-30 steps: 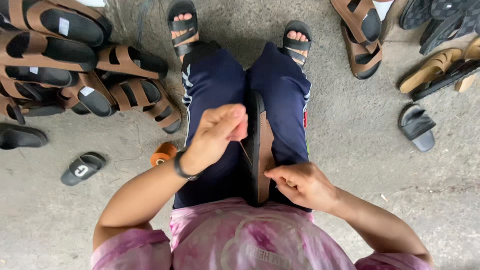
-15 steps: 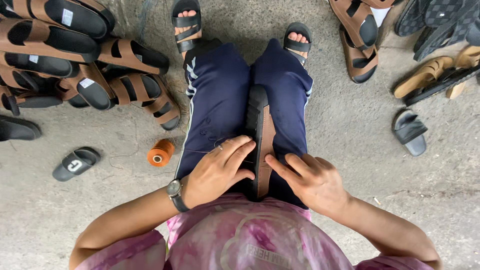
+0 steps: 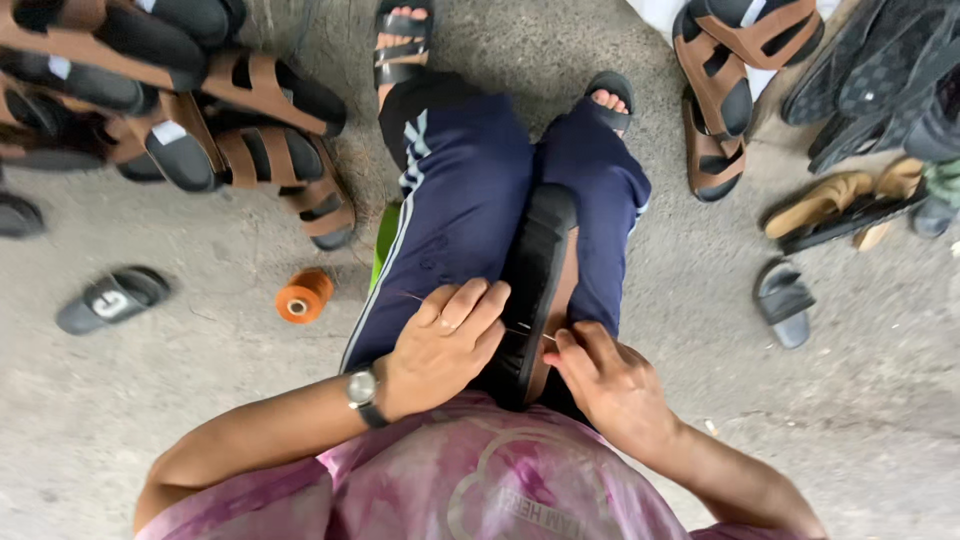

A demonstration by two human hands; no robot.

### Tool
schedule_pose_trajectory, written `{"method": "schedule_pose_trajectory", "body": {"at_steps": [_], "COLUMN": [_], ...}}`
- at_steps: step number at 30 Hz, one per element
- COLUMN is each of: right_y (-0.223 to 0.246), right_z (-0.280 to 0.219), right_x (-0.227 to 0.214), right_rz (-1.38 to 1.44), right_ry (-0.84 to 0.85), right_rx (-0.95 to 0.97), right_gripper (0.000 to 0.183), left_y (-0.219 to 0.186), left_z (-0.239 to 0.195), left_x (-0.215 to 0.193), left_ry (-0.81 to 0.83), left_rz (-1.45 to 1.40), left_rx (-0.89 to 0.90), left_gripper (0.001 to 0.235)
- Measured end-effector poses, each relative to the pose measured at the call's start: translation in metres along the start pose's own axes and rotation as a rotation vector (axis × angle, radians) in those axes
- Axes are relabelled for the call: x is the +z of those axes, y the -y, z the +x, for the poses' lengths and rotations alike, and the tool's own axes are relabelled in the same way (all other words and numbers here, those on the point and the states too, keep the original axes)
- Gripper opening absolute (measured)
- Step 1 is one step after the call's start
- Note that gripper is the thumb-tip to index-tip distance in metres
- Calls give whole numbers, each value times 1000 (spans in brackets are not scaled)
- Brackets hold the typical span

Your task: The person sits on the ground and sews a brown sandal using a needle and thread. They pull the thread through the sole repeatedly, then cut the thread with a lighter and place the sandal aside.

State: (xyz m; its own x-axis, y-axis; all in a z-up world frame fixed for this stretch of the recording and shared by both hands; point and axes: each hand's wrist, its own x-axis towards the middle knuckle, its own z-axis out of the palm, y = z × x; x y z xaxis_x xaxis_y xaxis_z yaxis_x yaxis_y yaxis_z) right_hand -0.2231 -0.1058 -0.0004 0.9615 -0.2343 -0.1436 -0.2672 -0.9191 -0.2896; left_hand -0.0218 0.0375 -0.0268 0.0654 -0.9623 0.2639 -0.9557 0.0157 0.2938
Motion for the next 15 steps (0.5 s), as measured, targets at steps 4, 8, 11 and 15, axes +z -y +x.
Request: {"method": "schedule_pose_trajectory", "body": {"at_steps": [4, 8, 11, 15], "right_y": [5, 6, 8, 5], "right_z": [0, 2, 3, -3], "right_x": [-4, 4, 5, -12], "right_rz": [34, 143, 157, -80], "right_ry": [36, -73, -174, -75], "right_rx": [23, -22, -62, -25], "right_gripper": [28, 25, 29, 44], "left_y": [2, 9, 1, 0], "left_z": [-8, -8, -4, 4], "left_x": [-23, -21, -1, 9], "left_ry": [84, 254, 193, 343], "left_rz": [-644, -1786, -1447, -1379], "left_rx": [-142, -571, -588, -696], "left_gripper": [19, 17, 11, 29]}}
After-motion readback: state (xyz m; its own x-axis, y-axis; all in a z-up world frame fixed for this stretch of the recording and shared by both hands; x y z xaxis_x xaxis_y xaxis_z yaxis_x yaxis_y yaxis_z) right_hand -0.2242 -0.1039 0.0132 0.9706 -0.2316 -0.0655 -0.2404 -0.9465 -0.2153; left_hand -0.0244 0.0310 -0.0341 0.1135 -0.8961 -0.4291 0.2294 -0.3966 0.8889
